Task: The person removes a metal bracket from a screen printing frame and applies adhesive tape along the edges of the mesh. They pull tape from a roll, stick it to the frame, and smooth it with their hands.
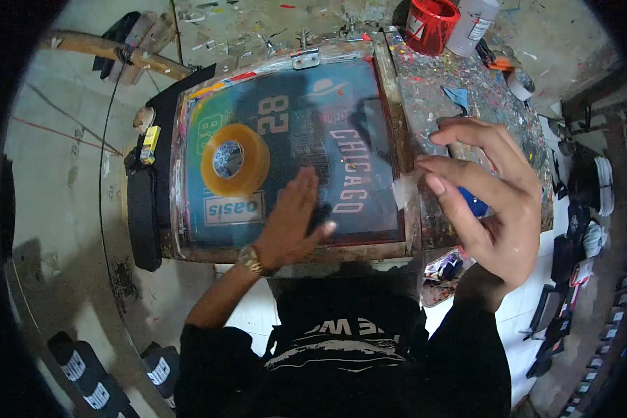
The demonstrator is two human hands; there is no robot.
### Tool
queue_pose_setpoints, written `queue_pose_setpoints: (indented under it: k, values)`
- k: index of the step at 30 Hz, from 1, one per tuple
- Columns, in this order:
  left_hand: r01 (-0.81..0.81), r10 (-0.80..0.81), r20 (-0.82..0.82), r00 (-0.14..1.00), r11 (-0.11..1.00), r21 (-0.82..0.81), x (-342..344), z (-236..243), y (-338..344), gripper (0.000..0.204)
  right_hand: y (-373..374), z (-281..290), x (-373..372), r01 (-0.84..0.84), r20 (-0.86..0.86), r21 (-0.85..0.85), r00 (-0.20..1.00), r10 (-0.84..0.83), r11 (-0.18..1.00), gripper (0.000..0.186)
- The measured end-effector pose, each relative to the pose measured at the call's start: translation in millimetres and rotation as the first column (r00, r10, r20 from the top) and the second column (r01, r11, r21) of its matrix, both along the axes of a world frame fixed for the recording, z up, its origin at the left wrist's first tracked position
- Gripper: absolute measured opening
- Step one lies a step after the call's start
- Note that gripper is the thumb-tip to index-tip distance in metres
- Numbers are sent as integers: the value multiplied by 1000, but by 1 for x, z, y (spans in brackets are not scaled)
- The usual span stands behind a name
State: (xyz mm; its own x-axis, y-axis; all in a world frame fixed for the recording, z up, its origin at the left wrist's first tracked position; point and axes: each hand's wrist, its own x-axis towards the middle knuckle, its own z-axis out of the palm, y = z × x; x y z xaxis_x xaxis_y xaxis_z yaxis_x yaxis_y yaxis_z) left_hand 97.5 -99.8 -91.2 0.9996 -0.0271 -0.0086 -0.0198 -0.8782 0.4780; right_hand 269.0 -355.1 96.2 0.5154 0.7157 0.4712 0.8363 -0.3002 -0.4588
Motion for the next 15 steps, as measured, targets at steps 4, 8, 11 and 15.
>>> queue_pose_setpoints:
  k: [4, 8, 11, 15]
  values:
    - [170, -164, -106, 981, 984, 60, 7, -15, -8, 98, -1, -5, 1, -29, -26, 4, 999, 29, 1000, 20]
    - [297, -284, -168, 944, 953, 62, 9, -13, 8, 92, 4, -3, 2, -71, -66, -17, 995, 70, 997, 21]
    - [342, -312, -267, 912, 937, 72, 16, 12, 17, 100, 15, -2, 2, -137, -39, -61, 990, 135, 989, 22]
    - [177, -78, 349, 934, 949, -262, 24, 64, 20, 95, 35, -5, -1, -354, -16, -122, 935, 355, 927, 26]
